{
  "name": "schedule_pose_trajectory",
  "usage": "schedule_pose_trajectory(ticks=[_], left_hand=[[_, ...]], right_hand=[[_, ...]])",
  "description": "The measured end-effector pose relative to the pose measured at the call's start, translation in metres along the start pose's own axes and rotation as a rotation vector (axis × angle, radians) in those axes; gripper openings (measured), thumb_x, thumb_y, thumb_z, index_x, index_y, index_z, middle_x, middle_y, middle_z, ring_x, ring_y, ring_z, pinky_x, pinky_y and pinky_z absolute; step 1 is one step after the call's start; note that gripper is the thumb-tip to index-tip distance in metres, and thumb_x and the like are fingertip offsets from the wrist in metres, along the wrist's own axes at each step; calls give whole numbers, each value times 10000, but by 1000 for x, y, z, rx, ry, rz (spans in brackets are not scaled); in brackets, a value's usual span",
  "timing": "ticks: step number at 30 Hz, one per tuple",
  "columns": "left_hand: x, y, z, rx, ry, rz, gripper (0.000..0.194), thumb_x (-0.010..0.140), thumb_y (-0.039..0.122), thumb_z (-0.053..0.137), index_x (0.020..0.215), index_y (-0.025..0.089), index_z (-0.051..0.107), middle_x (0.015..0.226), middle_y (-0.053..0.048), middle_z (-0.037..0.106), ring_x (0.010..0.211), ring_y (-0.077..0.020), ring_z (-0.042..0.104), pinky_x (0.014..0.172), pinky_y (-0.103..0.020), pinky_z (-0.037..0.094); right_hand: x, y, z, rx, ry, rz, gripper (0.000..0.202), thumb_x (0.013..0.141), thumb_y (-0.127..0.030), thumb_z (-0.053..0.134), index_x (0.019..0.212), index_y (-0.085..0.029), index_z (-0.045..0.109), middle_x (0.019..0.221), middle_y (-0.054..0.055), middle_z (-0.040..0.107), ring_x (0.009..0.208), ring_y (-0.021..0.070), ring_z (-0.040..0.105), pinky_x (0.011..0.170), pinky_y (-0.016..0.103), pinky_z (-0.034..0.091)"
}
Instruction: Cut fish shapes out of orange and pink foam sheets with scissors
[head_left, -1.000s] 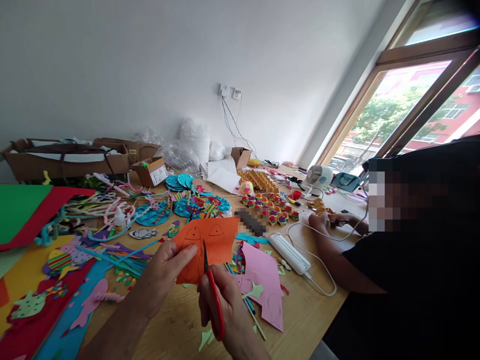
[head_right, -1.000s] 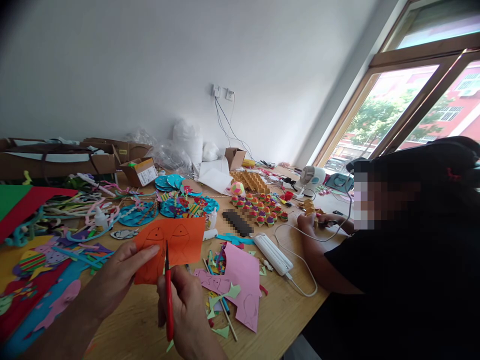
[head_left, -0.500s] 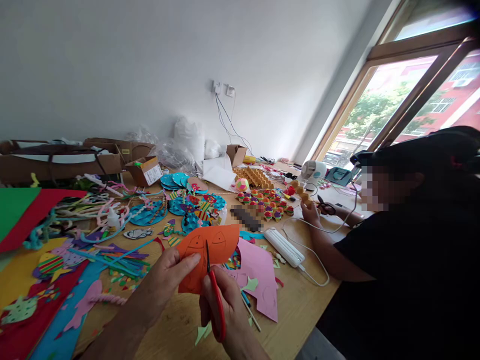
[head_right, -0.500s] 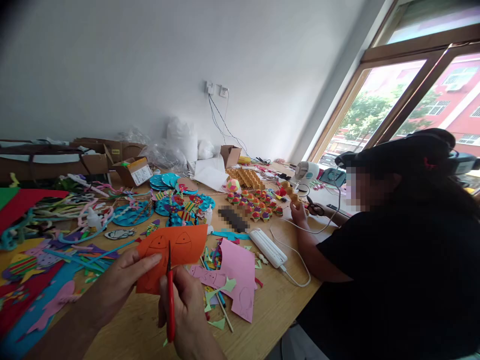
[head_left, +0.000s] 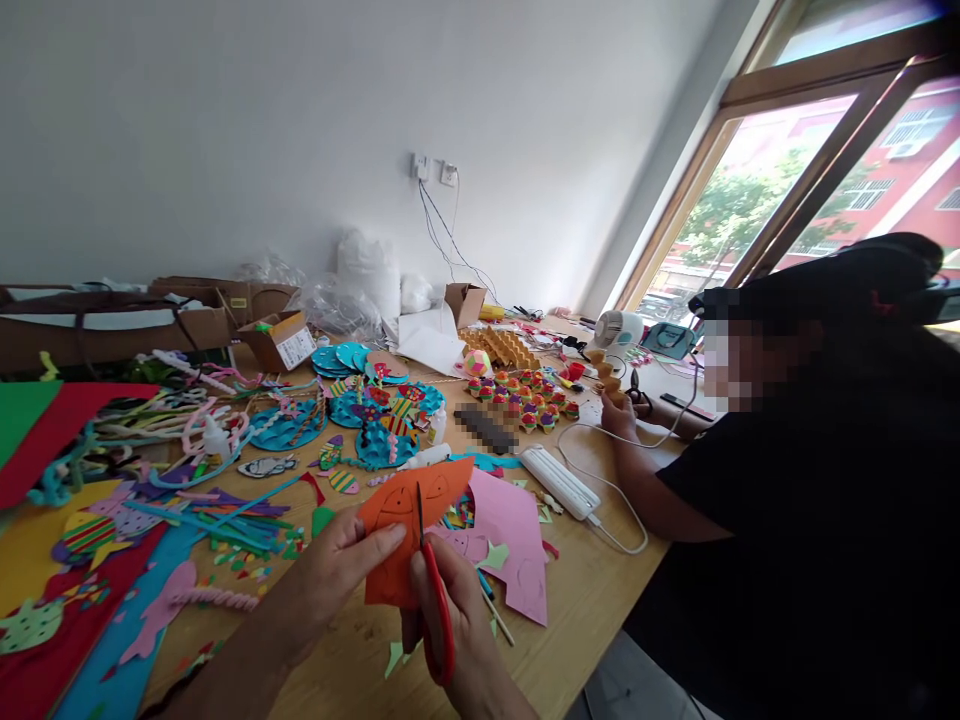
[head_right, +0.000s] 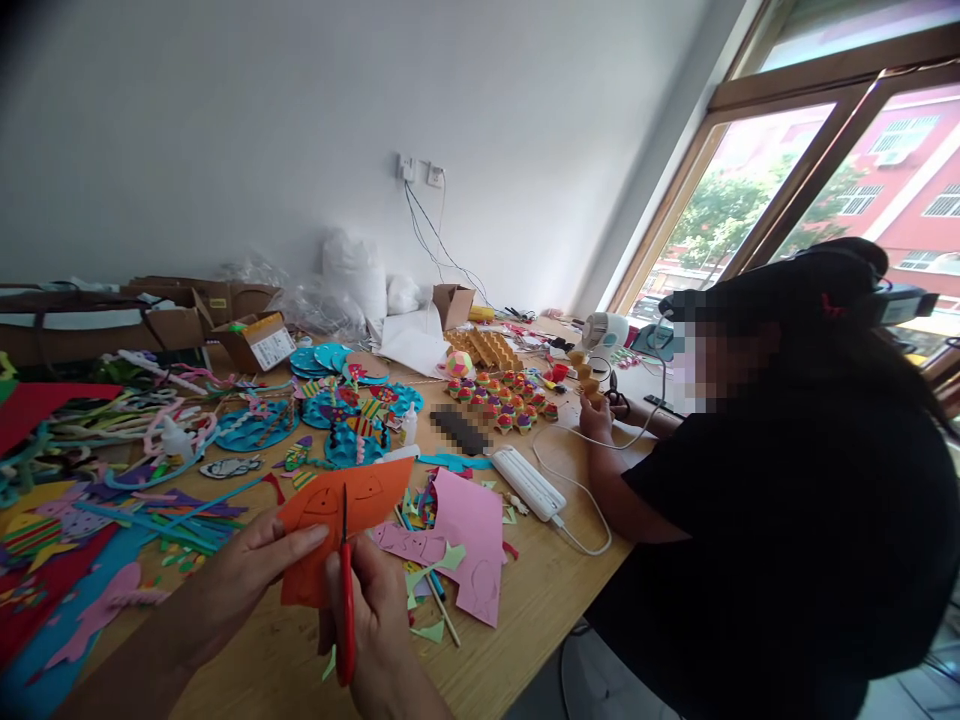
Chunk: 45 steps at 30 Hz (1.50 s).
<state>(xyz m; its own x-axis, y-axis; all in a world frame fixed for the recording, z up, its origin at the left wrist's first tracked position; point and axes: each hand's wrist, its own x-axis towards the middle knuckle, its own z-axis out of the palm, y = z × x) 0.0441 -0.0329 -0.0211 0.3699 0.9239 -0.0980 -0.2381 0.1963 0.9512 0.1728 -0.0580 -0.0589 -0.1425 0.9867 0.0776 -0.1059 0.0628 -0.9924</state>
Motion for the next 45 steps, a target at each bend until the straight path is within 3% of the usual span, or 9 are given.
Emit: schedule_pose_trajectory(ticks=[6,13,20,29,34,38,45], left_hand=[[3,-2,1,-5,-43,-30,240,745,387,724,859,177,751,708,-3,749,705,-197,665,731,-292,535],[8,-12,-6,-38,-58,-82,231,688,382,787,753,171,720,701,-5,750,725,-189,668,651,-242,527],[11,-22,-17,-13,-105,-161,406,781,314,709,1147,146,656,845,-61,778,745,-223,699,716,-331,542],[15,-25,-19,-21,-108,-165,453,731,305,741,1151,155,663,1073,-104,751,1073,-318,642,828,-376,526],[14,-25,-19,17,-103,-163,387,743,319,733,1095,164,685,1003,-80,765,1036,-291,650,841,-360,507],[15,-27,-20,49,-176,-173,339,739,371,734,1012,173,707,906,-49,764,866,-239,672,782,-324,499],[17,-26,-20,107,-242,-188,336,707,432,741,937,189,713,802,-13,716,831,-209,618,768,-289,457]], right_hand=[[0,7,-4,-25,11,9,607,762,-790,440,567,-219,374,373,-71,373,322,52,301,338,170,245],[-2,24,-9,-9,56,39,584,769,-769,464,630,-203,418,437,-74,392,357,59,353,345,158,275],[-1,16,-13,-32,14,68,614,734,-804,466,627,-203,399,481,-72,399,386,63,402,369,158,317],[-1,23,-14,-30,21,73,609,746,-794,465,582,-213,385,390,-81,377,333,53,314,340,168,237],[-2,26,-13,-10,43,80,595,751,-786,465,620,-207,422,419,-65,417,373,77,380,376,178,294],[-4,26,-14,4,38,60,563,807,-734,452,606,-209,435,442,-45,435,400,92,394,396,193,317],[-10,39,-16,15,44,111,563,795,-755,443,672,-206,454,442,-67,387,386,88,363,368,188,283]])
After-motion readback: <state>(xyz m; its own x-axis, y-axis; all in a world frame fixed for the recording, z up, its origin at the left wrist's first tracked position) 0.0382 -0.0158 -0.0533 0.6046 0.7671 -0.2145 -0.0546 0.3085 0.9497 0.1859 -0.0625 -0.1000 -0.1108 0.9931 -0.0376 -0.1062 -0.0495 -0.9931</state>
